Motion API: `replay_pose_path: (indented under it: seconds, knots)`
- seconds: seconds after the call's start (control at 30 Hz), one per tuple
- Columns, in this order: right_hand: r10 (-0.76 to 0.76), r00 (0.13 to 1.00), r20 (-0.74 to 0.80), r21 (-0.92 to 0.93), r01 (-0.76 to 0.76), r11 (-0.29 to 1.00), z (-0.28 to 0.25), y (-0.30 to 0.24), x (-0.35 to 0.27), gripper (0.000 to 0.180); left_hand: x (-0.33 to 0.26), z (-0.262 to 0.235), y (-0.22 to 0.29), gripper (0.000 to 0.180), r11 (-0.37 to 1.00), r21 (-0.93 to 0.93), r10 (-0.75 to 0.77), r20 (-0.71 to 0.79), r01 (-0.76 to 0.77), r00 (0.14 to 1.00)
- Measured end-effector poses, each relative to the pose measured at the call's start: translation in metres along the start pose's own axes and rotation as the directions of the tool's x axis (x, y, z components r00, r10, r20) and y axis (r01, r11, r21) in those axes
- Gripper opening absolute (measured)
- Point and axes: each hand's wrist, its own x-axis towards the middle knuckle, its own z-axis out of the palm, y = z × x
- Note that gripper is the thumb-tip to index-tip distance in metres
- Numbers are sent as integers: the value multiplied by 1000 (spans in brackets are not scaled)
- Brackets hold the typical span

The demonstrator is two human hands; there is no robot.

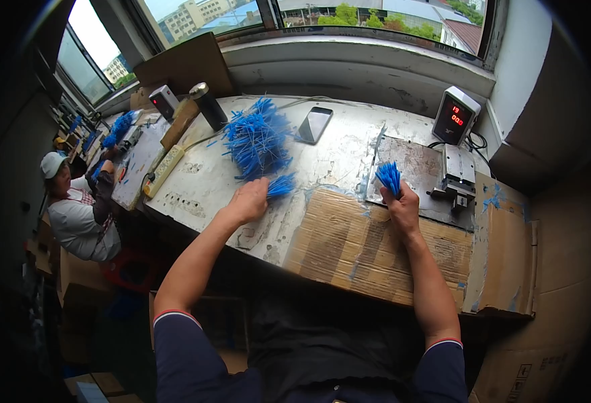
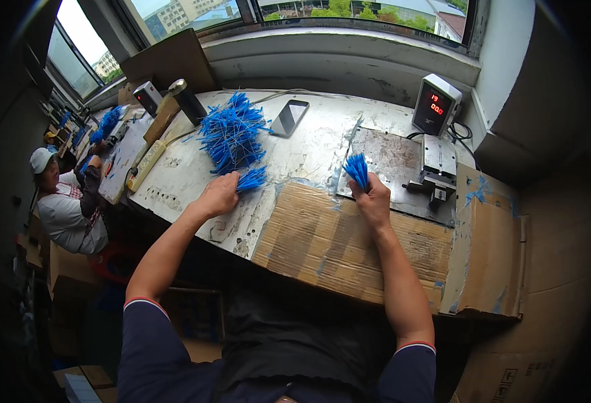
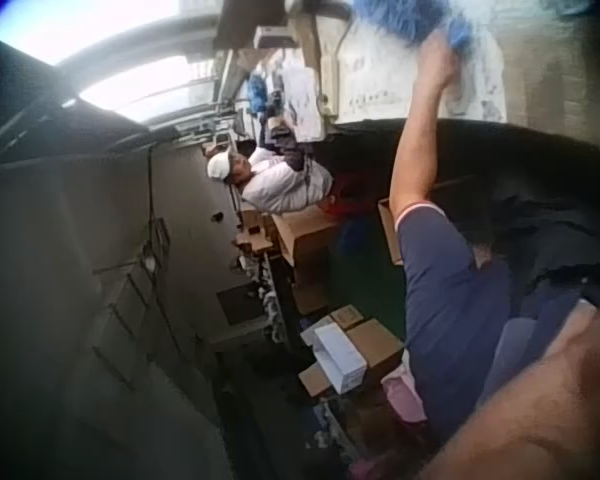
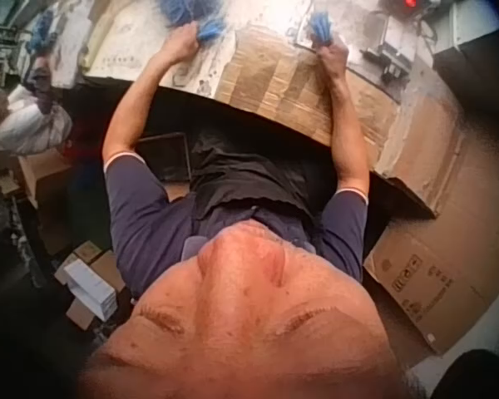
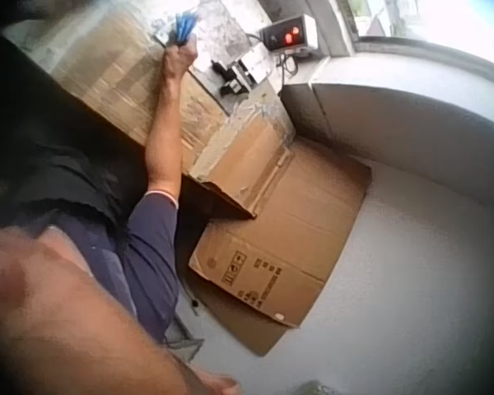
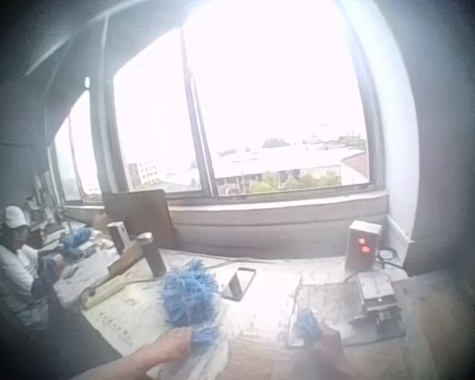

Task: Assembling blue plastic bristle bundles by grouping, securing with a sleeve, and packing into a cardboard box.

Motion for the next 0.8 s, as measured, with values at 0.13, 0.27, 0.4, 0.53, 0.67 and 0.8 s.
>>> replay_pose_path:
  seconds: [0.13,0.27,0.4,0.53,0.67,0.8]
  knots:
    - [2,1000,30,-38,-1,999,6,-8,2,22,-2,0,-29,30,1000,9,-1,24,0,1000]
    - [68,998,17,-69,-67,995,3,-16,1,21,-7,-21,-23,30,1000,-19,-11,65,12,998]
    - [122,992,38,225,-128,966,7,-22,-4,17,-19,-19,-13,25,993,-57,92,-137,-100,986]
    - [387,918,85,595,-358,719,24,-38,-10,12,-22,-11,8,24,974,-78,178,-324,-214,929]
    - [406,884,233,575,-462,675,43,-45,-5,18,-10,-9,43,28,921,-104,302,-418,-376,857]
    - [488,794,362,496,-607,621,55,-52,11,21,9,-6,76,32,886,-166,362,-338,-434,869]
